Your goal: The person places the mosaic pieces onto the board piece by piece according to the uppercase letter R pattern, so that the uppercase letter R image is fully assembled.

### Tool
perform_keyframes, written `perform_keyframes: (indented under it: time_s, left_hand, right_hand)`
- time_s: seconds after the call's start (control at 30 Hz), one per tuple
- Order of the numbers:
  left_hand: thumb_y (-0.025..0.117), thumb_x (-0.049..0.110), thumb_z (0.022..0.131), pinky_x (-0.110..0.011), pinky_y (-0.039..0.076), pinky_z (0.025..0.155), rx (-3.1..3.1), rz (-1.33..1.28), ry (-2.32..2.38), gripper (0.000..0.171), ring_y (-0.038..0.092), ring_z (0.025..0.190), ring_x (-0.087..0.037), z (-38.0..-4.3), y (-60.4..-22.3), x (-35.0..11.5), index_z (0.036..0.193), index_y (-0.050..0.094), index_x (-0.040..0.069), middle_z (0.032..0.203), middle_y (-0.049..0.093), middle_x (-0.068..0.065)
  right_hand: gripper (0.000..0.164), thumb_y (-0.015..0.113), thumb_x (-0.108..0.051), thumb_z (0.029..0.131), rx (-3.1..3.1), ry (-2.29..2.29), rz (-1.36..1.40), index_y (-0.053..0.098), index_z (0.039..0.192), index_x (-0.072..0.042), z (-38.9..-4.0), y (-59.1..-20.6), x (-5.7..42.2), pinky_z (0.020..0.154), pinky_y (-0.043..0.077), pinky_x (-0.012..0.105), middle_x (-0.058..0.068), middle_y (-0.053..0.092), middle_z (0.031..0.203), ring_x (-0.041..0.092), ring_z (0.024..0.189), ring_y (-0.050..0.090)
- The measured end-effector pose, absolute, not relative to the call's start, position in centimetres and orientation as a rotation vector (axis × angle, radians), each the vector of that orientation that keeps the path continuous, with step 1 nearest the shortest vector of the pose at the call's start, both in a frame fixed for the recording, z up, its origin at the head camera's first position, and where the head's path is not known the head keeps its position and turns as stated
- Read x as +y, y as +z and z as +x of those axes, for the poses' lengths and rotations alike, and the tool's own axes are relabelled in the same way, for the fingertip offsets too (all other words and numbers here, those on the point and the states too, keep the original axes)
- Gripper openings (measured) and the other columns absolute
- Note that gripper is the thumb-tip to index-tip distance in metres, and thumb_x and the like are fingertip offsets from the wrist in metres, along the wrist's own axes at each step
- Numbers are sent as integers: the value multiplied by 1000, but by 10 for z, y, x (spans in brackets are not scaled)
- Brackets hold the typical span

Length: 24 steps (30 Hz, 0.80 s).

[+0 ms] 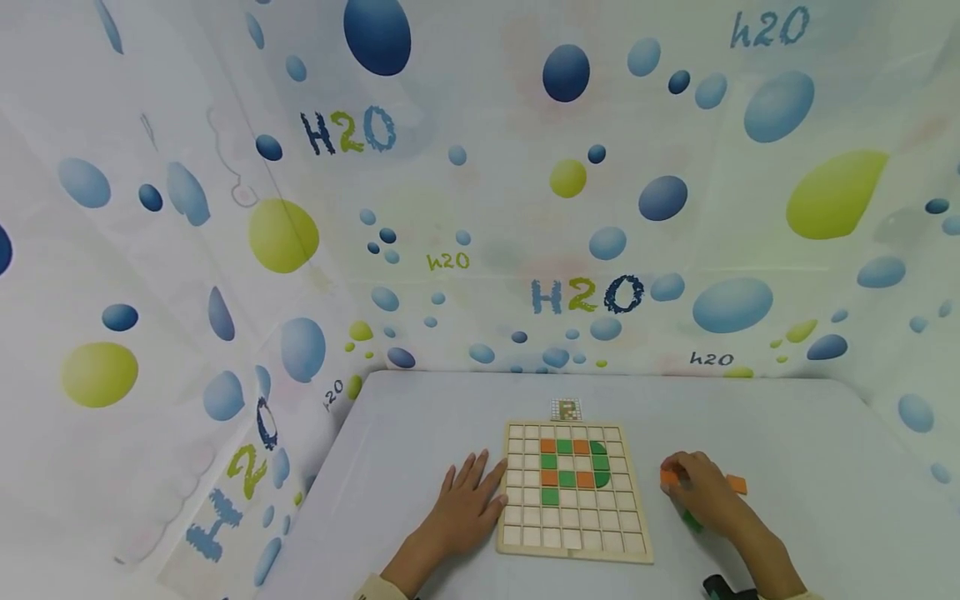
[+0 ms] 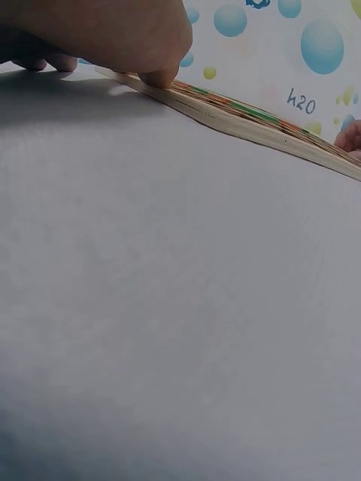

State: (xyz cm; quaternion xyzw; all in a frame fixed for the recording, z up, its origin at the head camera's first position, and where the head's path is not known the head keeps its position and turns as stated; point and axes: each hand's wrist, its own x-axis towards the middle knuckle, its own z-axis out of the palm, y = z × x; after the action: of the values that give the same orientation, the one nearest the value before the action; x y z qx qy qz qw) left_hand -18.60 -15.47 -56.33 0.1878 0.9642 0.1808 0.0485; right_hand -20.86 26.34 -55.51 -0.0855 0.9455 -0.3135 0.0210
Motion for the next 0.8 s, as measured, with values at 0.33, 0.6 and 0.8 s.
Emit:
perform_keyframes:
  time_s: [0.33,0.6,0.8]
  left_hand:
    - [38,48,113,-71,15,124,2944,579,560,60,18,162,-42,-185,-563,-154,167,33,23,174,24,-16]
    - [39,47,113,-71,16,124,2941,572,559,60,19,162,-42,-184,-562,-153,167,34,23,174,24,-16]
    - [39,48,113,-71,15,124,2944,570,557,60,19,162,-41,-185,-562,-153,167,34,24,174,25,-16]
  right_hand:
    - [27,76,-10,96,2905,-975,-240,68,120,-1,-204,-553,265,96,54,55,13,64,115,30,109,63]
    - [25,75,-12,97,2874,-1004,-163,70,120,-3,-205,-553,260,95,56,52,10,66,114,26,106,65]
    - [25,74,-15,98,2866,-1101,-190,72,121,-5,-205,-553,250,92,57,48,8,67,116,23,108,66]
